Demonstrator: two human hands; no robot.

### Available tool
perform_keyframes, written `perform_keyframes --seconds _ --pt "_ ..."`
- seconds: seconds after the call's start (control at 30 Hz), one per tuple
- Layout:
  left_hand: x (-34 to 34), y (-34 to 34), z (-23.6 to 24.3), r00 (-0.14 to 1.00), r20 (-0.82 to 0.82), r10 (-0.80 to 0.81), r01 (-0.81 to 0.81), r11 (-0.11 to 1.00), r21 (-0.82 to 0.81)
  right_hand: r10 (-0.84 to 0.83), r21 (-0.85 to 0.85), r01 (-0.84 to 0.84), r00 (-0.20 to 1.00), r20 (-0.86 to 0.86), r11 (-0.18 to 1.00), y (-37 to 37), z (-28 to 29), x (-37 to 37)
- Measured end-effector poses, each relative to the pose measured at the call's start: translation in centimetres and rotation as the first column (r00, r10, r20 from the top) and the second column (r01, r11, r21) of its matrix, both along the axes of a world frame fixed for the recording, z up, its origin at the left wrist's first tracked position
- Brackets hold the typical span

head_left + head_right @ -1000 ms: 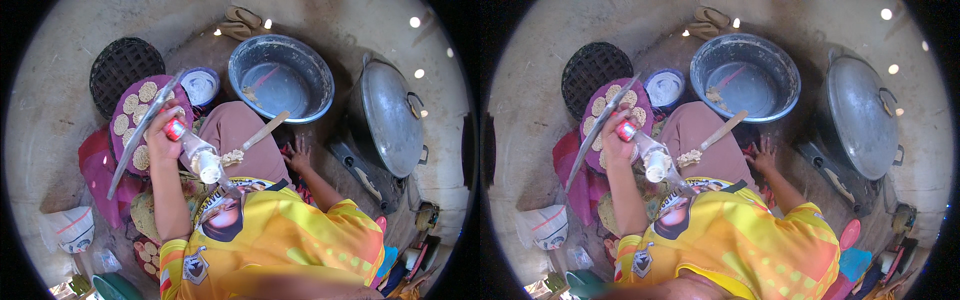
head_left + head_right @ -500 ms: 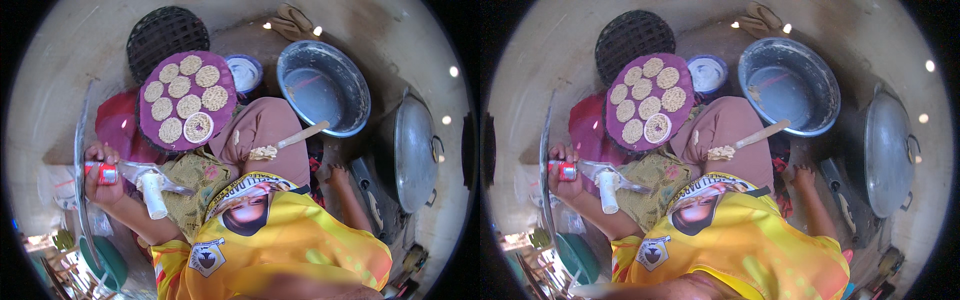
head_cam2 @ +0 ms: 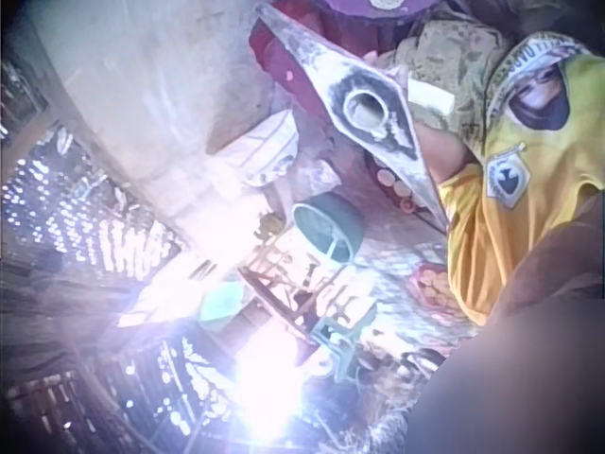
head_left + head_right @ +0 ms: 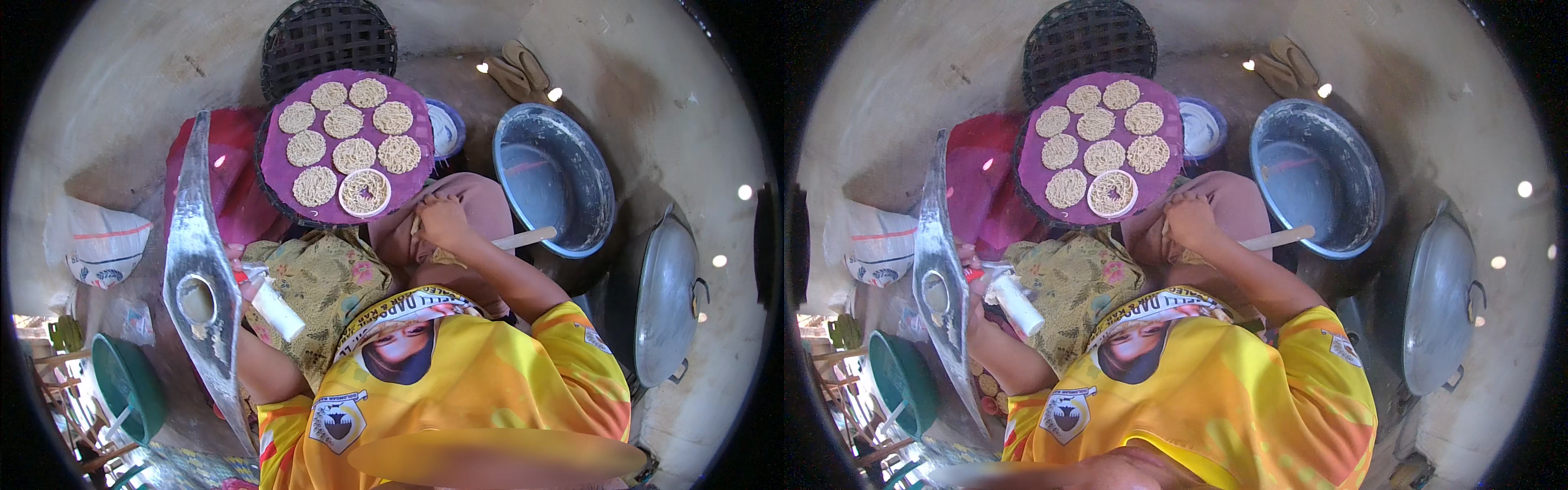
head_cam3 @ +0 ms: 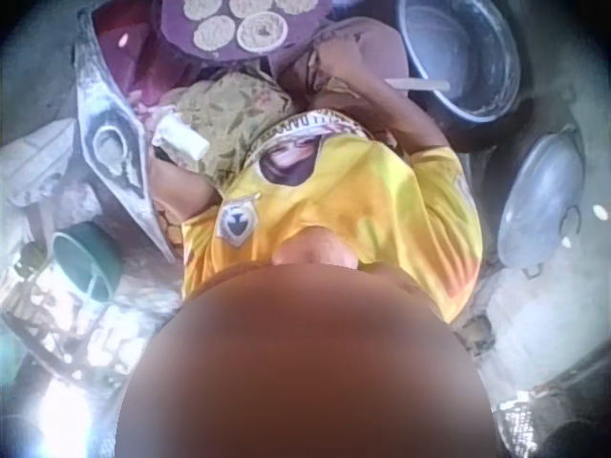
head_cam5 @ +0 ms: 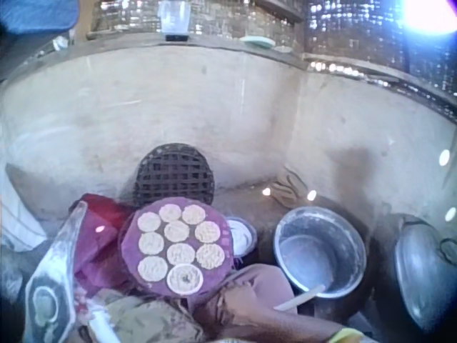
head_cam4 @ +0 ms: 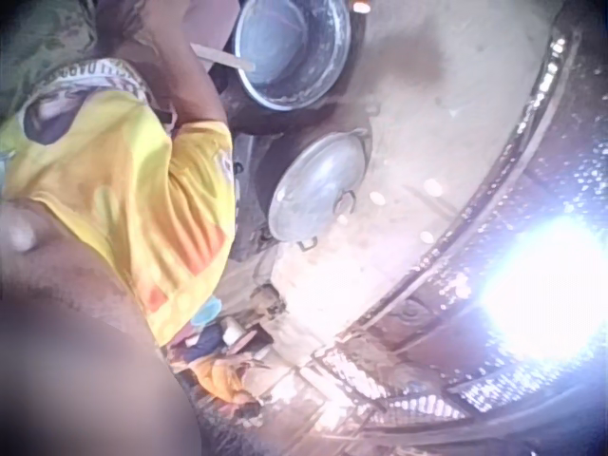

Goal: The person scoops dough from a bowl, places it into a metal mold, presses it flat, and then releases the shaped cookies onto a purple tray. This process is repeated multiple times.

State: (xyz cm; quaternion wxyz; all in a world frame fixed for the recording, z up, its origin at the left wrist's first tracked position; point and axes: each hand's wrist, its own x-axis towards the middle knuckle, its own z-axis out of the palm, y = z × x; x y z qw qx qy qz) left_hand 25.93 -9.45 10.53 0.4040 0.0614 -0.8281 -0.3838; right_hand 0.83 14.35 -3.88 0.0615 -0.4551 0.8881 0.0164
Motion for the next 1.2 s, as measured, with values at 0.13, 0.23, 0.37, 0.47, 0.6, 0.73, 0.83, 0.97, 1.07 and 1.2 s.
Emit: perform_keyframes --seconds 0.13,0.23,0.37,0.47,0.6,0.73,0.83,0.97,1.07,1.2 --pt "0.5 -0.1 -0.3 0.996 0.078 0.051 -0.045 0.996 -0.070 0.097 0.060 -0.093 0.993 -0.072 0.994 -1.7 -1.0 -0.7" --pt "0.1 0.0 -0.5 0.996 0.076 0.044 -0.050 0.995 0.088 -0.020 -0.034 0.029 0.970 0.243 0.999 -1.0 -0.5 -2.2" --pt "-0.5 0.1 -0.3 0.998 0.063 0.001 -0.007 0.995 0.097 0.068 -0.156 -0.021 0.950 0.304 0.988 0.9 -0.3 -3.5" --pt "-0.8 0.0 -0.3 0.995 0.092 -0.038 0.048 0.994 -0.102 0.204 -0.257 -0.145 0.953 0.222 0.956 0.9 -1.0 -3.3" --pt "-1.7 0.5 -1.3 0.966 0.225 0.124 -0.073 0.971 -0.226 0.197 -0.200 -0.154 0.955 0.220 0.968 -0.4 -1.9 -2.8" --pt "-1.6 0.6 -1.4 0.976 0.194 0.102 -0.068 0.982 -0.175 0.226 -0.264 -0.133 0.906 0.359 0.955 0.0 -1.4 -3.8" --pt "-1.3 0.7 -0.9 0.980 0.177 0.093 -0.067 0.987 -0.145 0.221 -0.302 -0.057 0.810 0.543 0.952 2.7 -0.2 -4.7" --pt "-1.6 1.0 -0.4 0.984 0.162 0.080 -0.064 0.992 -0.105 0.296 -0.400 -0.074 0.795 0.530 0.914 7.6 1.7 -3.5" --pt "-2.1 1.4 -0.4 0.984 0.170 0.050 -0.033 0.994 -0.103 0.199 -0.400 -0.016 0.885 0.421 0.916 10.1 2.5 -0.7" --pt "-2.5 1.8 -0.5 0.982 0.181 0.049 -0.030 0.994 -0.105 0.165 -0.389 -0.118 0.982 0.089 0.914 11.2 1.4 3.2"
